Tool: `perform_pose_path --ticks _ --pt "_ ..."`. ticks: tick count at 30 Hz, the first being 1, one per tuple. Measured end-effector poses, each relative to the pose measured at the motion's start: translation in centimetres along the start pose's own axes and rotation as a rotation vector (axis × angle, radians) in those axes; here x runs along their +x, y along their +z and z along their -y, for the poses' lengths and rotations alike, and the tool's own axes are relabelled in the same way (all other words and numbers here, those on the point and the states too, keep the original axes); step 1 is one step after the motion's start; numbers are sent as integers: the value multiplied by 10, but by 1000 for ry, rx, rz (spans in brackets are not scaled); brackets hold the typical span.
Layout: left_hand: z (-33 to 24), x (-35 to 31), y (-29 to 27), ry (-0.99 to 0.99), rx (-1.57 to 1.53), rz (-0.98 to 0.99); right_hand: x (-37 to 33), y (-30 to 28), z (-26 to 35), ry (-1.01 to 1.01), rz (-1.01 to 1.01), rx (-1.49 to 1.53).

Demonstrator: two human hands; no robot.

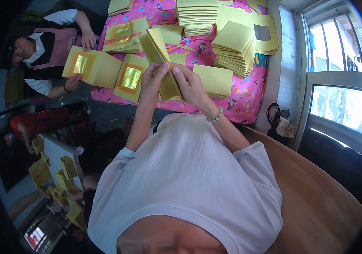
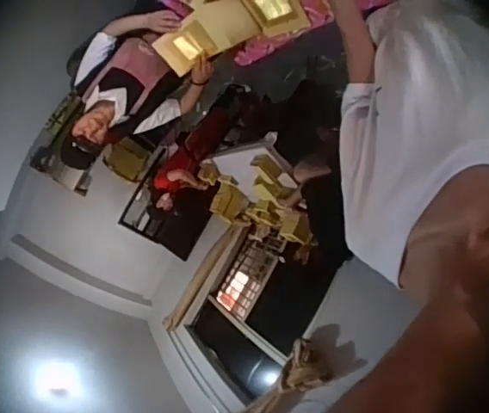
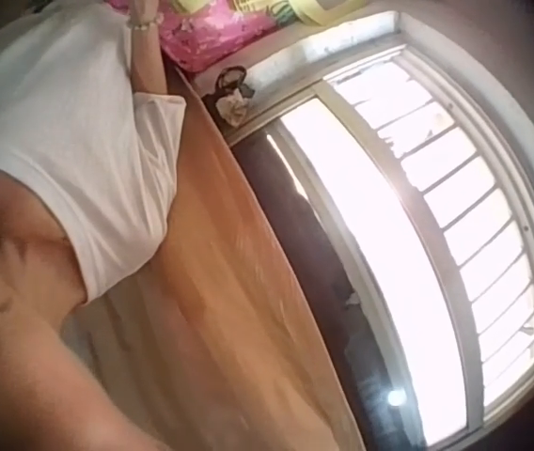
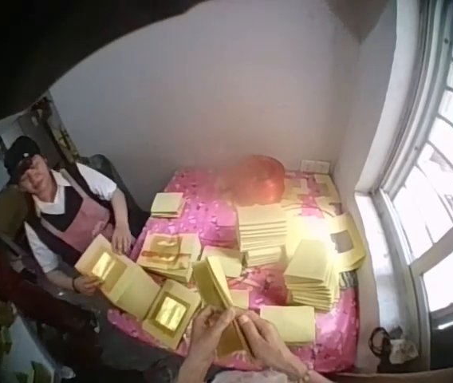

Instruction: Folding and bundling sheets of joss paper using a red ribbon.

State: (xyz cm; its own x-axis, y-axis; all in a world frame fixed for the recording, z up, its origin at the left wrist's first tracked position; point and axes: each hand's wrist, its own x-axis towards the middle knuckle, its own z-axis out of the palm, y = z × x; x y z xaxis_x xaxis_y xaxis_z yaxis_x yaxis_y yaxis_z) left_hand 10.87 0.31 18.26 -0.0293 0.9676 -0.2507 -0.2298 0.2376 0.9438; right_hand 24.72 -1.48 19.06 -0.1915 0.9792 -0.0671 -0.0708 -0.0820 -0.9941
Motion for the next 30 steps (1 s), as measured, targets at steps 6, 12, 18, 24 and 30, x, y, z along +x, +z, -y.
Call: perform_pose_path --ticks 6,12,18,24,30 --pt "-1 2 9 96 86 -74 9 -1 -4 -226 -231 -501" --pt "14 25 9 177 224 -184 31 0 0 -411 -189 -811" --pt "33 68 -31 -81 -489 -168 71 -42 43 -350 -174 -1083" --pt "14 66 -51 -152 -755 77 115 -161 90 -301 -452 -1029" --pt "17 66 -56 -222 -717 -33 156 -317 71 -56 -854 -1231"
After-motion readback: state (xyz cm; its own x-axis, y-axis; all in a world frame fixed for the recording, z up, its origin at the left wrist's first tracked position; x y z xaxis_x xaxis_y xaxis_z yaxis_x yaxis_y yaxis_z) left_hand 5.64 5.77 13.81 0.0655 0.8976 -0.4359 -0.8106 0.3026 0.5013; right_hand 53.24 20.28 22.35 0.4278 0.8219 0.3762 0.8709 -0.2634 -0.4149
